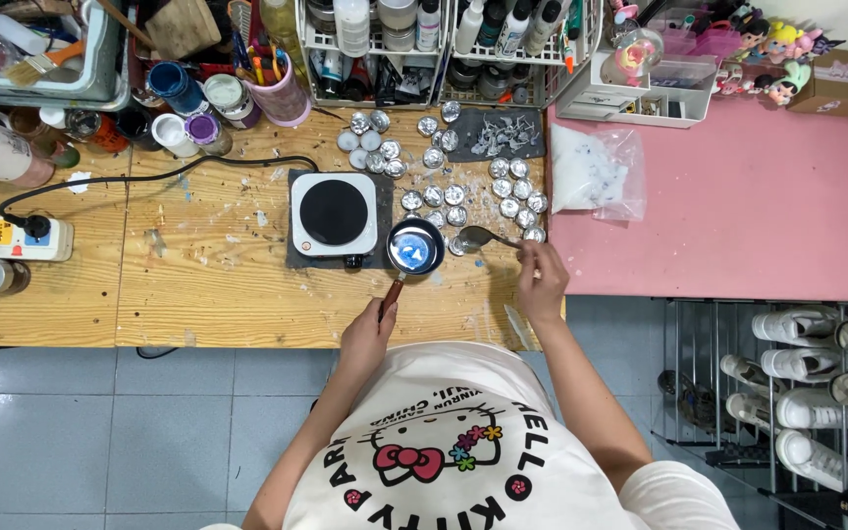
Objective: The recorder melts wax in a small pot over a heating plate and fills small metal candle tins, occasionally adding decorative flakes.
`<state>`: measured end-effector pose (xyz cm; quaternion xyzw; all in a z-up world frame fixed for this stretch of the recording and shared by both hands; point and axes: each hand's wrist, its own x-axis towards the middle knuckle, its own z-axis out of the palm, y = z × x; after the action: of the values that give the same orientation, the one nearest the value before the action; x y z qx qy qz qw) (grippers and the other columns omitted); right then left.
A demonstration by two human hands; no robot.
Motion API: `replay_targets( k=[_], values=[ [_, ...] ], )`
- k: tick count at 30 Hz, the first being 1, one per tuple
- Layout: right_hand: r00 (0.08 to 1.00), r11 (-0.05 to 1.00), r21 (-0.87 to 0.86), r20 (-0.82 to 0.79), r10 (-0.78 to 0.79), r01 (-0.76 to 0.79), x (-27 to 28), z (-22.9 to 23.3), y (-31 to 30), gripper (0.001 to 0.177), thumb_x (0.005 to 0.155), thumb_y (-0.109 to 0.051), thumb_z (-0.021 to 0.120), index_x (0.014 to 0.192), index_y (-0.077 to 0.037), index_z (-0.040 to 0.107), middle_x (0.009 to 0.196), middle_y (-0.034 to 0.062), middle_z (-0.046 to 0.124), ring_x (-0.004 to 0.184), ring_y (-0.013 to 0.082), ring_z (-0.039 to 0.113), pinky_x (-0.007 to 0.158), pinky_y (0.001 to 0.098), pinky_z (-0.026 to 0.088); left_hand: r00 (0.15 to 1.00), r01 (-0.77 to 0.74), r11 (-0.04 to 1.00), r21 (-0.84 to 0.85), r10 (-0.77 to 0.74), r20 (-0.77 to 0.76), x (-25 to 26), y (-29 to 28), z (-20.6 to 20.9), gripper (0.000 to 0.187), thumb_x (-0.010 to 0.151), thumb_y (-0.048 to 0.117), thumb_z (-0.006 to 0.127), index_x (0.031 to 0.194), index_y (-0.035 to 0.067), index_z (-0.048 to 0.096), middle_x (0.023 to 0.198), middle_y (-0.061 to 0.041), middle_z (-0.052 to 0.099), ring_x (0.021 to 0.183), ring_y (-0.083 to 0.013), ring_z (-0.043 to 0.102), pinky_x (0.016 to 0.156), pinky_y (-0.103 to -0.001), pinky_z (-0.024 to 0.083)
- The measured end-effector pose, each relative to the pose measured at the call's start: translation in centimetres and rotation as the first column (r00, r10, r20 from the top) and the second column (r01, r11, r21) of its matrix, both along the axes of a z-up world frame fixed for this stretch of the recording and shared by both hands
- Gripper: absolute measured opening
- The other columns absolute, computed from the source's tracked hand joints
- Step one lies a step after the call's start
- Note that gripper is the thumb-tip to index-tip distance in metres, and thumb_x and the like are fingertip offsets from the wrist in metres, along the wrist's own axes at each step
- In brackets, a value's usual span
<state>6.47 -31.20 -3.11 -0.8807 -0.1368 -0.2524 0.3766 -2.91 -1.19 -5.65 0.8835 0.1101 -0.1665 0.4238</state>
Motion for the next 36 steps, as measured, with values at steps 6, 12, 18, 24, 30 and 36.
replay_targets(
  k=[6, 12, 18, 24, 30, 36],
  values=[
    [0.901, 0.808, 0.461, -0.392, -0.185, 0.367, 0.2, 1.9, 1.0, 0.014, 0.112, -0.008, 0.057, 0.111, -0.004, 0.071, 0.081, 0.0074, 0.068, 0.062, 0.0113, 0.059, 0.052, 0.0267, 0.048, 0.999, 0.023, 0.999, -0.039, -0.024, -0.022, 0.5, -0.6, 1.1, 0.038, 0.104, 0.043, 0.048, 0.111, 0.009, 0.062, 0.076, -0.015, 0.069, 0.072, -0.0364, 0.068, 0.067, -0.048, 0.05],
    [0.996, 0.992, 0.103, -0.042, 0.077, -0.072, 0.1, 2.5, 3.6, 0.012, 0.106, -0.005, 0.061, 0.111, -0.001, 0.071, 0.09, 0.0093, 0.07, 0.076, 0.0143, 0.071, 0.062, 0.0288, 0.057, 0.998, 0.055, 0.998, -0.018, -0.056, -0.037, 1.0, -1.5, 1.7, 0.038, 0.103, 0.044, 0.049, 0.111, 0.009, 0.062, 0.077, -0.014, 0.07, 0.073, -0.0361, 0.069, 0.068, -0.048, 0.051],
    [0.96, 0.967, 0.254, -0.272, 0.069, 0.003, 0.3, 1.6, 4.4, 0.013, 0.104, -0.004, 0.059, 0.108, 0.0, 0.071, 0.09, 0.0089, 0.07, 0.076, 0.0136, 0.072, 0.06, 0.0251, 0.059, 0.996, 0.078, 0.997, -0.006, -0.078, -0.051, 1.0, -1.9, 1.7, 0.038, 0.104, 0.045, 0.048, 0.112, 0.01, 0.061, 0.078, -0.015, 0.07, 0.074, -0.0369, 0.069, 0.069, -0.048, 0.05],
    [0.838, 0.777, 0.564, -0.539, 0.09, 0.279, 1.3, -3.4, 2.0, 0.021, 0.109, -0.014, 0.053, 0.111, 0.001, 0.068, 0.081, 0.0043, 0.066, 0.06, 0.0071, 0.056, 0.049, 0.0232, 0.045, 0.998, 0.062, 0.998, 0.0, -0.062, -0.024, 0.9, -2.2, 1.4, 0.038, 0.103, 0.044, 0.049, 0.113, 0.01, 0.061, 0.08, -0.016, 0.071, 0.075, -0.037, 0.069, 0.069, -0.048, 0.051],
    [0.82, 0.708, 0.623, -0.562, 0.11, 0.333, 2.4, -1.1, 0.3, 0.022, 0.109, -0.017, 0.053, 0.105, 0.0, 0.066, 0.078, 0.0029, 0.064, 0.057, 0.0068, 0.056, 0.045, 0.0241, 0.045, 0.998, 0.049, 0.999, 0.016, -0.049, -0.04, 0.9, -2.4, 0.9, 0.036, 0.103, 0.044, 0.05, 0.111, 0.01, 0.062, 0.081, -0.015, 0.071, 0.076, -0.0363, 0.069, 0.07, -0.048, 0.051],
    [0.848, 0.722, 0.58, -0.529, -0.019, 0.378, 2.7, -0.3, -2.1, 0.022, 0.109, -0.017, 0.054, 0.105, 0.0, 0.067, 0.075, 0.0025, 0.063, 0.055, 0.0061, 0.055, 0.045, 0.0233, 0.044, 0.996, 0.033, 0.999, 0.009, -0.032, -0.087, 0.8, -2.2, 0.7, 0.038, 0.104, 0.045, 0.047, 0.111, 0.011, 0.061, 0.076, -0.014, 0.069, 0.071, -0.0352, 0.068, 0.067, -0.048, 0.05]
  ],
)
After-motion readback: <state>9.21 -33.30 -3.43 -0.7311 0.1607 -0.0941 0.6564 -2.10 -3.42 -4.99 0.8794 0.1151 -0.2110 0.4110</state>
